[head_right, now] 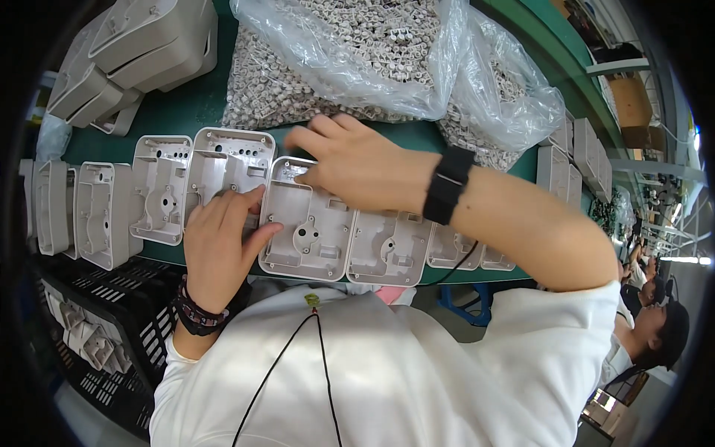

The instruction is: The person picks up small white components from a bag and inserts them into the slots of plastic housings by hand. After filling the housings, the person stacks them together and moves them to the side of the workbench.

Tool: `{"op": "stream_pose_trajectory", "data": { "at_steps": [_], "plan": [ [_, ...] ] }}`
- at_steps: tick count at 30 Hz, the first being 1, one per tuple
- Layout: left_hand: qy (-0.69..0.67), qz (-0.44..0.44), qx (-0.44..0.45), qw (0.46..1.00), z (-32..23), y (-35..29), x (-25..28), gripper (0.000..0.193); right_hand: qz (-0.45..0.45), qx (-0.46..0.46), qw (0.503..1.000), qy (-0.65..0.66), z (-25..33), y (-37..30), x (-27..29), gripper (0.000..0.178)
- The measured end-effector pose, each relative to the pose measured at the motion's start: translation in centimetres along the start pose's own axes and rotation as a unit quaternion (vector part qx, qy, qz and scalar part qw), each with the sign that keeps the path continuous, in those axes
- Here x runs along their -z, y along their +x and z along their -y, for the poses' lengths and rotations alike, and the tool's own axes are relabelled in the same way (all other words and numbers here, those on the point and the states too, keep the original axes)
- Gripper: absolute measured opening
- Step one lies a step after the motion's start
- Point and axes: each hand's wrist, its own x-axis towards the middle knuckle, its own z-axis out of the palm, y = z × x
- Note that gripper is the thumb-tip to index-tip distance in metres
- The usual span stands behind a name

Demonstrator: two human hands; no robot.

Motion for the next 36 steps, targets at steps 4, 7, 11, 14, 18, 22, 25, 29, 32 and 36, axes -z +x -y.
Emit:
{"op": "stream_pose_trajectory", "data": {
  "at_steps": [4, 7, 11, 14, 18, 22, 25, 29, 32, 36],
  "plan": [
    [-0.160, 0.021, 0.072, 0.984, 0.2, 0.2, 1.5, 0.048, -0.049, -0.039, 0.996, 0.071, 0.9, -0.1, 1.2, 0.018],
    [-0.369, 0.013, 0.130, 0.920, 0.4, 0.1, 1.5, 0.055, -0.128, -0.041, 0.984, 0.117, 3.0, 1.5, 2.7, 0.022],
    [-0.597, -0.024, 0.154, 0.787, 0.7, 0.9, 1.6, 0.071, -0.200, -0.052, 0.971, 0.121, 6.5, 3.5, 2.2, 0.024],
    [-0.577, -0.036, 0.171, 0.798, 0.1, 1.6, 1.7, 0.081, -0.224, -0.062, 0.968, 0.096, 7.0, 4.7, 1.5, 0.024],
    [-0.594, -0.087, 0.169, 0.782, -0.2, 1.4, 2.0, 0.084, -0.255, -0.083, 0.960, 0.078, 7.1, 6.3, 0.2, 0.023],
    [-0.611, -0.129, 0.132, 0.769, 0.0, 1.5, 1.9, 0.087, -0.287, -0.080, 0.950, 0.091, 6.6, 7.1, 0.1, 0.023],
    [-0.601, -0.245, 0.109, 0.753, 0.5, 1.2, 1.3, 0.071, -0.289, -0.028, 0.953, 0.089, 5.8, 7.6, 0.8, 0.024],
    [-0.380, -0.191, 0.185, 0.886, 2.5, -0.4, 2.4, 0.046, -0.248, 0.001, 0.965, 0.090, 5.0, 8.0, 2.2, 0.011],
    [-0.069, -0.171, 0.166, 0.969, 3.3, -0.5, 2.5, 0.034, -0.125, 0.013, 0.992, -0.007, 2.6, 8.7, 3.0, 0.030],
    [0.119, -0.134, 0.142, 0.974, 4.1, -1.1, 1.2, 0.028, -0.059, 0.004, 0.997, -0.053, 1.3, 9.8, 2.2, 0.024]
  ]
}}
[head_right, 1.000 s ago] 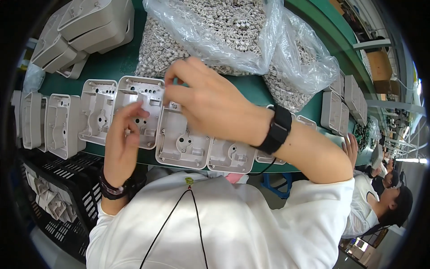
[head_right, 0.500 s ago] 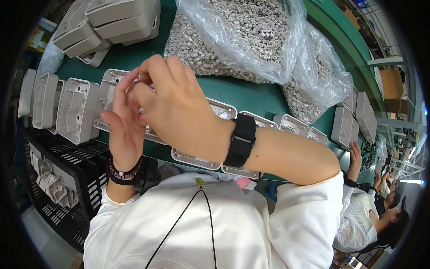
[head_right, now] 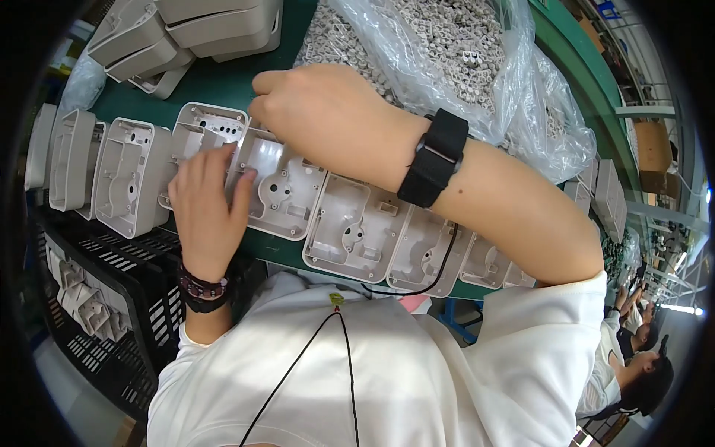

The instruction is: The person picks up small white components from a bag and inserts them into the slots of plastic housings by hand. After filling the housings, the person stacks them together and moves them to the side of the workbench.

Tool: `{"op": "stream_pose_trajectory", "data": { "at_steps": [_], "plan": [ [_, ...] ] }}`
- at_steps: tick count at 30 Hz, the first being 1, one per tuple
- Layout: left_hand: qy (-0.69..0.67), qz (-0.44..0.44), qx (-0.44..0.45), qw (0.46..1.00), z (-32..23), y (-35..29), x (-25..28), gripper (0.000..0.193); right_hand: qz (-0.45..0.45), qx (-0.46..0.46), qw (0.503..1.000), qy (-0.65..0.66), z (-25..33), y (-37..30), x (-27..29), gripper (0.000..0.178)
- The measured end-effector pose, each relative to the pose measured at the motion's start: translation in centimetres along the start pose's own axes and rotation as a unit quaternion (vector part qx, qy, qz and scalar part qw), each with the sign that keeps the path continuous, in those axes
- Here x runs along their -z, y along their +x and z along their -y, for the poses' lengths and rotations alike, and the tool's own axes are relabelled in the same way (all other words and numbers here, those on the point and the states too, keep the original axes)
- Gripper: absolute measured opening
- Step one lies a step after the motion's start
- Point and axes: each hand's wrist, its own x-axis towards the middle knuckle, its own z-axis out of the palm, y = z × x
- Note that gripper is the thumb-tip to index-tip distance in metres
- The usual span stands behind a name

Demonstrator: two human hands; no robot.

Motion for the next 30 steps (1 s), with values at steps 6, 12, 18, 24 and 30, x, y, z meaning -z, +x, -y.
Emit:
{"op": "stream_pose_trajectory", "data": {
  "at_steps": [6, 12, 18, 24, 30],
  "plan": [
    [-0.017, 0.005, 0.010, 1.000, 0.5, -1.1, -0.4, 0.032, -0.023, 0.005, 1.000, 0.021, -0.4, 0.6, -2.0, 0.012],
    [-0.046, 0.001, 0.012, 0.999, 0.6, -1.0, -0.5, 0.038, -0.017, 0.100, 0.995, -0.003, -1.7, 1.7, -3.7, 0.005],
    [-0.047, 0.003, 0.033, 0.998, 0.6, -1.0, -0.6, 0.038, 0.033, 0.112, 0.993, -0.011, -1.8, 1.4, -4.3, 0.009],
    [-0.061, 0.007, 0.038, 0.997, 0.2, -0.7, -0.7, 0.036, 0.059, 0.060, 0.996, -0.009, -0.8, -0.7, -1.1, 0.016],
    [-0.040, 0.012, 0.041, 0.998, 0.0, -1.0, -0.2, 0.034, -0.261, -0.080, 0.961, -0.047, -2.4, -4.3, 10.9, 0.009]
  ]
}}
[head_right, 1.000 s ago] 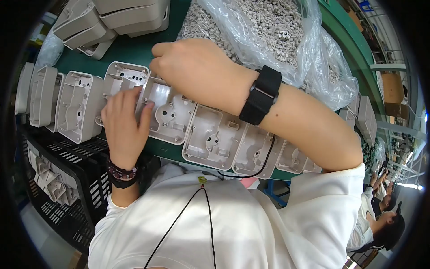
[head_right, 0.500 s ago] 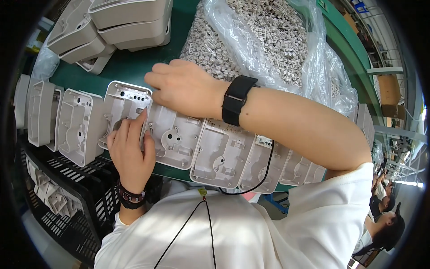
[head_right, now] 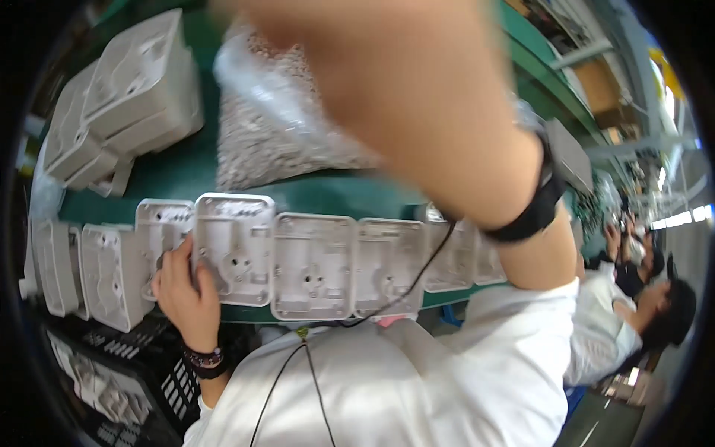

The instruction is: The person picks up small white components from a bag and inserts them into the slots of plastic housings by hand. After filling the housings, the person stacks them together and moves them to the side of the workbench.

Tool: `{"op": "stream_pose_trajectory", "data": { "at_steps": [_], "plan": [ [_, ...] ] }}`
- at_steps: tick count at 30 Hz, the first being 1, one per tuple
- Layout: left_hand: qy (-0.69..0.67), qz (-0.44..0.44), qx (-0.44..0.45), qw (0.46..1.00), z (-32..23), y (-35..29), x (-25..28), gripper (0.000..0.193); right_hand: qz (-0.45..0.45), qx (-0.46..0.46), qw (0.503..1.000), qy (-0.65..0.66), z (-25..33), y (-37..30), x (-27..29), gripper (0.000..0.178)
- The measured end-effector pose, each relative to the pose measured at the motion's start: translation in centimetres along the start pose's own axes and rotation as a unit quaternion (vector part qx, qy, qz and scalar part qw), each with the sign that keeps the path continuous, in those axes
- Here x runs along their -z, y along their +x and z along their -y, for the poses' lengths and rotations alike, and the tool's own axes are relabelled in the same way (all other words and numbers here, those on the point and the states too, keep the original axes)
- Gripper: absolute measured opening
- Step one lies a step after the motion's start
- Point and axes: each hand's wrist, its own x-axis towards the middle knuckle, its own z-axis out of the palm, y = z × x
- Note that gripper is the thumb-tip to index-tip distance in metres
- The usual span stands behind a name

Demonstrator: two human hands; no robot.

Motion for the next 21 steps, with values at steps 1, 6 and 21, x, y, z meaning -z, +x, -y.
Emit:
{"op": "stream_pose_trajectory", "data": {
  "at_steps": [1, 6, 21],
  "plan": [
    [0.000, 0.001, 0.007, 1.000, -0.2, 0.1, -0.2, 0.034, -0.006, 0.101, 0.958, -0.269, -3.0, -0.7, 3.5, 0.009],
    [-0.006, -0.001, -0.013, 1.000, -0.2, 0.0, -0.7, 0.033, 0.157, -0.275, 0.920, -0.232, -11.1, -8.6, 11.4, 0.011],
    [0.030, -0.019, -0.005, 0.999, 0.5, -0.5, -0.9, 0.031, 0.232, -0.043, 0.968, -0.085, -8.4, -6.2, -3.8, 0.022]
  ]
}}
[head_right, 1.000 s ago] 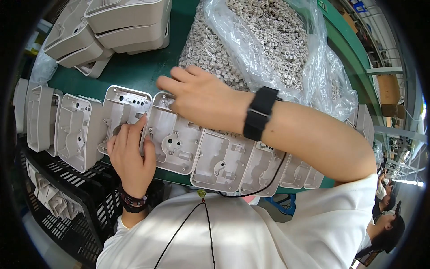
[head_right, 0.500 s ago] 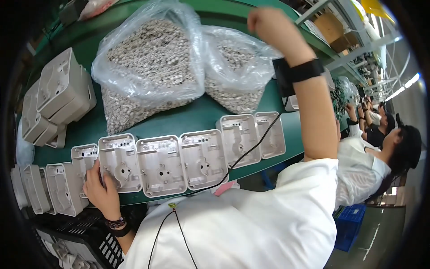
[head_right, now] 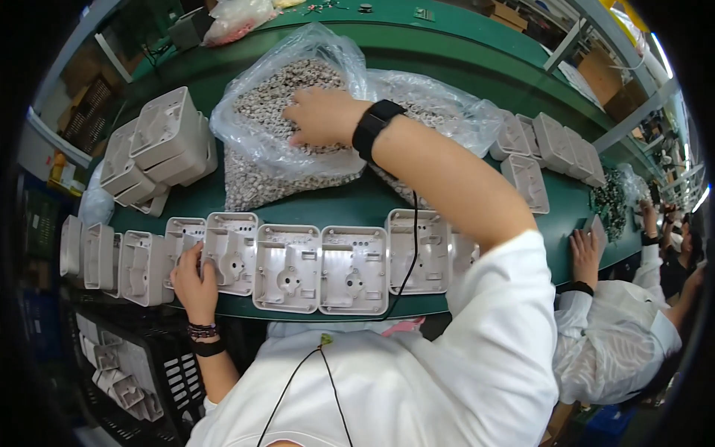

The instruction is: The person picks up small white components from a bag and inserts them into the slots of plastic housings by hand. After filling the housings, the person stacks them together and moves them to the side of the workbench.

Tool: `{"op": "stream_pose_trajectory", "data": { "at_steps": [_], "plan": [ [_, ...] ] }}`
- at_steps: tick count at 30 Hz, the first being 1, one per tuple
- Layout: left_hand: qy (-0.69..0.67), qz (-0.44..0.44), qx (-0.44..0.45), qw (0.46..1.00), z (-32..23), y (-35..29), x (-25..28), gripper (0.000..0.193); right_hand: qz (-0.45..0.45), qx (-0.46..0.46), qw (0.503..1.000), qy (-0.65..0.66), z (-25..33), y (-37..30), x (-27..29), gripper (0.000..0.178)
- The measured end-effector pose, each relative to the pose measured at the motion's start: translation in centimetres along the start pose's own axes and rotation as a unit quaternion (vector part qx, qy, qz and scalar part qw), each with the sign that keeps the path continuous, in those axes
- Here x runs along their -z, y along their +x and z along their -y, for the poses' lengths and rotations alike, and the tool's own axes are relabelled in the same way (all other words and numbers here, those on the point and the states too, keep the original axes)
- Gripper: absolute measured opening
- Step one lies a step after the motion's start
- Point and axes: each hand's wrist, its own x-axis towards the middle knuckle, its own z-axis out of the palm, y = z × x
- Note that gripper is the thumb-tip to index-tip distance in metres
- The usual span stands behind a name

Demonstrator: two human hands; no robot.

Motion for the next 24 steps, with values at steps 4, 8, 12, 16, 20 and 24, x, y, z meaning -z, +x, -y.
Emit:
{"op": "stream_pose_trajectory", "data": {
  "at_steps": [4, 8, 12, 16, 20, 24],
  "plan": [
    [-0.006, -0.001, 0.015, 1.000, -0.5, 0.0, -0.2, 0.031, -0.002, -0.043, 0.995, -0.089, -0.8, 0.5, -2.1, 0.031],
    [-0.016, -0.035, -0.009, 0.999, -0.4, 0.3, -0.4, 0.031, 0.099, -0.065, 0.991, 0.055, -2.3, 0.9, -2.2, 0.034],
    [0.000, -0.025, -0.002, 1.000, -0.2, 0.1, -0.2, 0.030, 0.079, -0.070, 0.985, 0.137, -3.3, 1.6, -1.8, 0.031],
    [-0.007, -0.030, -0.005, 1.000, -0.1, 0.2, -0.1, 0.031, -0.036, -0.092, 0.987, 0.129, -3.8, 2.9, -1.2, 0.023],
    [-0.007, -0.018, -0.005, 1.000, -0.1, 0.0, 0.4, 0.030, 0.008, -0.183, 0.952, 0.245, -3.4, 3.7, -0.5, 0.022],
    [0.008, 0.014, -0.021, 1.000, -0.5, 0.2, 1.0, 0.032, -0.013, -0.147, 0.968, 0.204, -2.8, 3.4, 0.8, 0.021]
  ]
}}
